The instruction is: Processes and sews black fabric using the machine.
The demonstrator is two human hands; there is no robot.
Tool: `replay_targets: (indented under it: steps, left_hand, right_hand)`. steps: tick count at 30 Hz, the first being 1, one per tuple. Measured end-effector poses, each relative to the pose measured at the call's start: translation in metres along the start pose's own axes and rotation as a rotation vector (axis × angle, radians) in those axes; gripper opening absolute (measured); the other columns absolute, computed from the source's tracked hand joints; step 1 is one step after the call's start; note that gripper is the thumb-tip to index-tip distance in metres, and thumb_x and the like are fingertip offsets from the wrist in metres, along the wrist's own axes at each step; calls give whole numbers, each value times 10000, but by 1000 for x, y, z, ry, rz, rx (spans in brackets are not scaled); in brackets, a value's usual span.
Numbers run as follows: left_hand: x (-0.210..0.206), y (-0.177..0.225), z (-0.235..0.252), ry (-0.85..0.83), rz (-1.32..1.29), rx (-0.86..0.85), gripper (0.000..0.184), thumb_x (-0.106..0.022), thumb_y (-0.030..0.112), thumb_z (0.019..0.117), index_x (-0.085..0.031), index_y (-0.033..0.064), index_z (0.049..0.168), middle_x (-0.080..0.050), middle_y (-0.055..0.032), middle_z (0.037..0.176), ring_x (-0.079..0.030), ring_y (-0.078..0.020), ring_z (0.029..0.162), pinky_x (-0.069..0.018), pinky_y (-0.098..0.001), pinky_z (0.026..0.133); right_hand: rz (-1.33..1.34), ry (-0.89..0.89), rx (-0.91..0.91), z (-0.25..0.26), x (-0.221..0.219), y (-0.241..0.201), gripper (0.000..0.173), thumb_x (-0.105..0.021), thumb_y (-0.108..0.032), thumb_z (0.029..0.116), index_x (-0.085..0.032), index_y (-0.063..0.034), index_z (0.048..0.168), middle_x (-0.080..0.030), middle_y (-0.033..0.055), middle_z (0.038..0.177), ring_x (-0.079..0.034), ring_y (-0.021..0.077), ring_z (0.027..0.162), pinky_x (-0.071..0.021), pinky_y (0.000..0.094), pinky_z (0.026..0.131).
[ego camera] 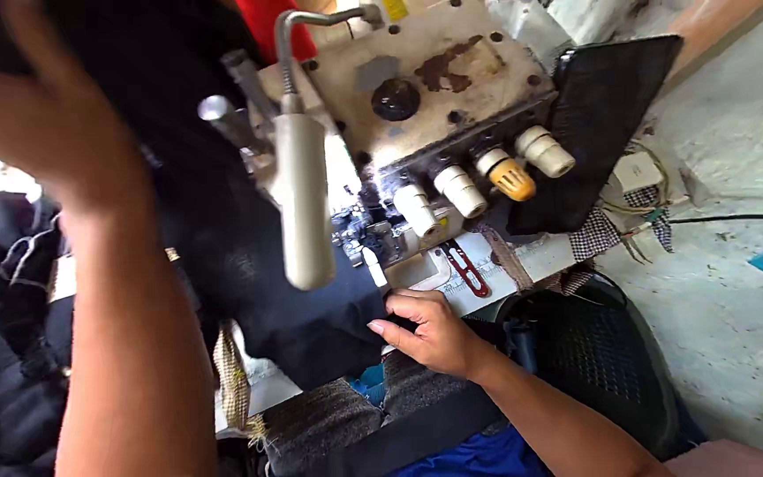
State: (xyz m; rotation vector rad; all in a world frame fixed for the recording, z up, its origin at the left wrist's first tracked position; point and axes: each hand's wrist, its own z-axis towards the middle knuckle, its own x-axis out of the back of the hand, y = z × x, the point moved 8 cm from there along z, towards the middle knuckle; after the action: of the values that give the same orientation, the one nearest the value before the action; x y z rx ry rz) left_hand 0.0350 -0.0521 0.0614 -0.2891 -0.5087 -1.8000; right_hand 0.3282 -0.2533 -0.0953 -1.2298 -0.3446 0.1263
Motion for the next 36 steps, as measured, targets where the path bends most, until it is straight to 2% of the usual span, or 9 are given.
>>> replay_targets:
  steps: [6, 9, 12, 18, 22, 27, 30, 33, 36]
  left_hand:
    - [-84, 9, -20, -835, -11, 114, 560, -660, 321, 966, -567, -30, 1393, -489, -383, 1412, -451, -624, 1299, -352, -806, 997]
    - [-63, 10, -27, -705, -29, 43, 705, -669, 391, 927, -478, 19, 1493, -472, -337, 1465, -427, -558, 1364, -320, -746, 1076]
    - [27, 42, -43, -493, -139, 75, 719, -649, 397, 965, -433, 5, 1528, -431, -299, 1533, -422, -446, 1421, -363, -619, 1139]
    - [154, 132, -228, -562, -668, 521, 360, -512, 227, 1065, -750, 20, 892, -748, 4, 799, -700, -44, 679, -606, -240, 642]
    - [150, 192, -304, -799, -1103, 922, 328, -630, 156, 996, -693, -84, 1211, -782, -111, 1065, -770, -175, 931, -649, -331, 835]
    - [144, 198, -296, -815, -1194, 1054, 140, -681, 27, 952, -752, -66, 1028, -781, -144, 887, -770, -208, 788, -656, -340, 743]
    - [150, 196, -283, -849, -1296, 1116, 189, -597, -6, 997, -689, -103, 1131, -778, -154, 937, -772, -219, 849, -650, -360, 810]
    - [155, 205, -280, -871, -1456, 1245, 236, -545, -13, 1016, -637, -101, 1215, -774, -156, 964, -771, -220, 878, -640, -368, 847]
    - [154, 214, -287, -841, -1568, 1331, 199, -601, 32, 1006, -682, -64, 1160, -771, -148, 906, -770, -202, 825, -643, -353, 803]
  right_hand:
    - [-27, 92, 3, -3, 2, -2, 227, -661, -191, 993, -720, 26, 964, -711, 102, 960, -678, 86, 897, -577, 236, 797]
    - [-134, 162, -8, -17, 6, -11, 576, -755, -410, 926, -646, 74, 1218, -668, 160, 1201, -661, 139, 1107, -582, 292, 944]
    - [-275, 172, -89, -55, 10, -18, 429, -748, -370, 931, -688, -2, 1143, -731, 70, 1043, -697, 73, 972, -593, 248, 871]
    - [-672, 215, 18, -143, 15, -41, 243, -582, -256, 1031, -717, -57, 1003, -696, 29, 729, -671, 99, 644, -564, 257, 592]
    - [-665, -15, 148, -170, -8, -81, 213, -563, -214, 1045, -681, -101, 909, -661, 7, 684, -640, 119, 596, -539, 268, 557]
    - [-582, -362, 122, -157, -19, -66, 328, -544, -382, 1059, -710, -139, 914, -694, 9, 818, -691, 159, 774, -577, 341, 661]
    - [-412, -77, -9, -105, 17, -56, 352, -569, -354, 1053, -757, -65, 1121, -724, 85, 1202, -670, 173, 1169, -561, 358, 1007]
    - [-315, 256, -65, -54, 35, -33, 307, -621, -190, 1010, -691, -18, 1255, -677, 113, 1283, -681, 162, 1115, -595, 344, 942]
    - [-13, 142, -234, -23, 13, -3, 512, -715, -178, 952, -564, -50, 1425, -693, 89, 1240, -705, 140, 1057, -606, 346, 921]
